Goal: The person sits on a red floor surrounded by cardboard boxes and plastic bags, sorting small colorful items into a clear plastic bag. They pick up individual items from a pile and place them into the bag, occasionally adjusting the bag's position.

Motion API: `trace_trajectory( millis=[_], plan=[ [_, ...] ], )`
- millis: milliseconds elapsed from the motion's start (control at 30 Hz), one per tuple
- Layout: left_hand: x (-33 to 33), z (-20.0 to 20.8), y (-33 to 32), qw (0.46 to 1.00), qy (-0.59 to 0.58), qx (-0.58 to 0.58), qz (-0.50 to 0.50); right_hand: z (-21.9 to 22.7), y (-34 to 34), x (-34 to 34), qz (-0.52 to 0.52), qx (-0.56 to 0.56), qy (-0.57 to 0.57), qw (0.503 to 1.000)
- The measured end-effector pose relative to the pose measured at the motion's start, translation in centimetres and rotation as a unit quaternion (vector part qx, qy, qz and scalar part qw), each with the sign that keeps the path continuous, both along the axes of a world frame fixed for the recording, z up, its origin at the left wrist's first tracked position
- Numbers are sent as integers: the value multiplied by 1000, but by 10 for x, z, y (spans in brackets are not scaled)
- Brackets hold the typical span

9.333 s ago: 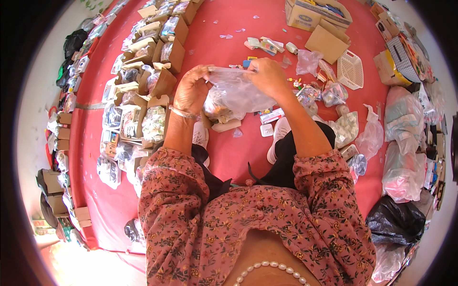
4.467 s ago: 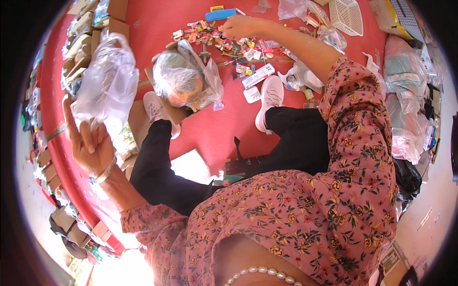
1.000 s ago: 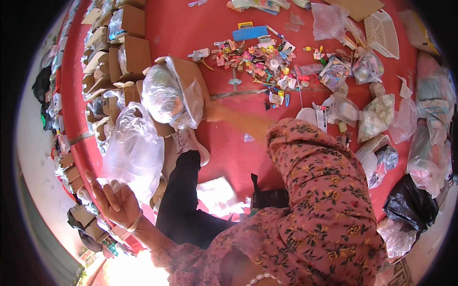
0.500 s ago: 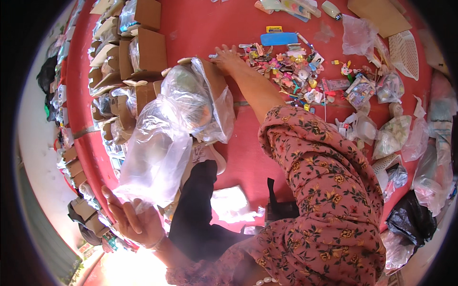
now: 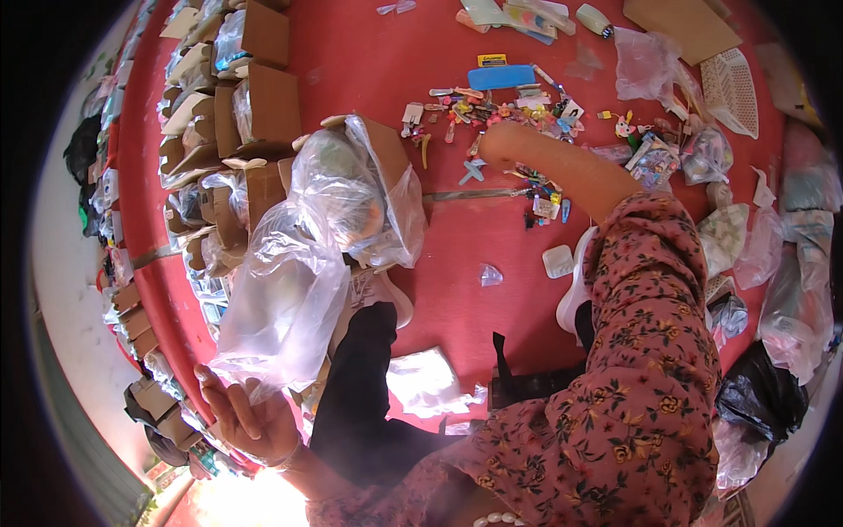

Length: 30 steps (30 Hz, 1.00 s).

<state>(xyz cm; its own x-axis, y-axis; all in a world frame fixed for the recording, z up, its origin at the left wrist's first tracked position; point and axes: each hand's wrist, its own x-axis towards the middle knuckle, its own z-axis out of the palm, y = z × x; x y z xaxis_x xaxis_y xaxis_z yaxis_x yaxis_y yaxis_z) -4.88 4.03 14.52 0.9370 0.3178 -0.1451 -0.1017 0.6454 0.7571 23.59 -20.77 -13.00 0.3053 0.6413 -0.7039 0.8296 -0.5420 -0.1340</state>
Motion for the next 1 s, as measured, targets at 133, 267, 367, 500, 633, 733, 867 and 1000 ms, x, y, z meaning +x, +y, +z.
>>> trace_trajectory(
  millis=[133, 267, 367, 500, 633, 733, 867, 1000],
  plan=[
    [12, -10, -11, 982, 78, 136, 101, 5, -3, 13, -12, 34, -18, 999],
    [24, -1, -33, 969, 138, 125, 162, -76, 64, 30, -135, 226, -117, 958],
    [30, -11, -32, 998, 38, 48, -18, -108, 105, 16, -142, 219, -194, 946],
    [32, -13, -35, 994, 69, 79, 13, -129, 96, 6, -201, 133, -179, 954],
    [22, -6, -34, 992, 73, 97, 32, -98, 44, -7, -182, 173, -154, 956],
    [28, -8, -41, 997, 2, 29, -78, -98, -10, -25, -85, 116, -233, 962],
    [33, -3, -71, 992, -16, 1, -122, -77, -66, -43, 87, 104, -230, 964],
    [29, -5, -109, 989, 51, 65, -126, -23, -112, -53, 21, -25, -36, 999]
  ],
)
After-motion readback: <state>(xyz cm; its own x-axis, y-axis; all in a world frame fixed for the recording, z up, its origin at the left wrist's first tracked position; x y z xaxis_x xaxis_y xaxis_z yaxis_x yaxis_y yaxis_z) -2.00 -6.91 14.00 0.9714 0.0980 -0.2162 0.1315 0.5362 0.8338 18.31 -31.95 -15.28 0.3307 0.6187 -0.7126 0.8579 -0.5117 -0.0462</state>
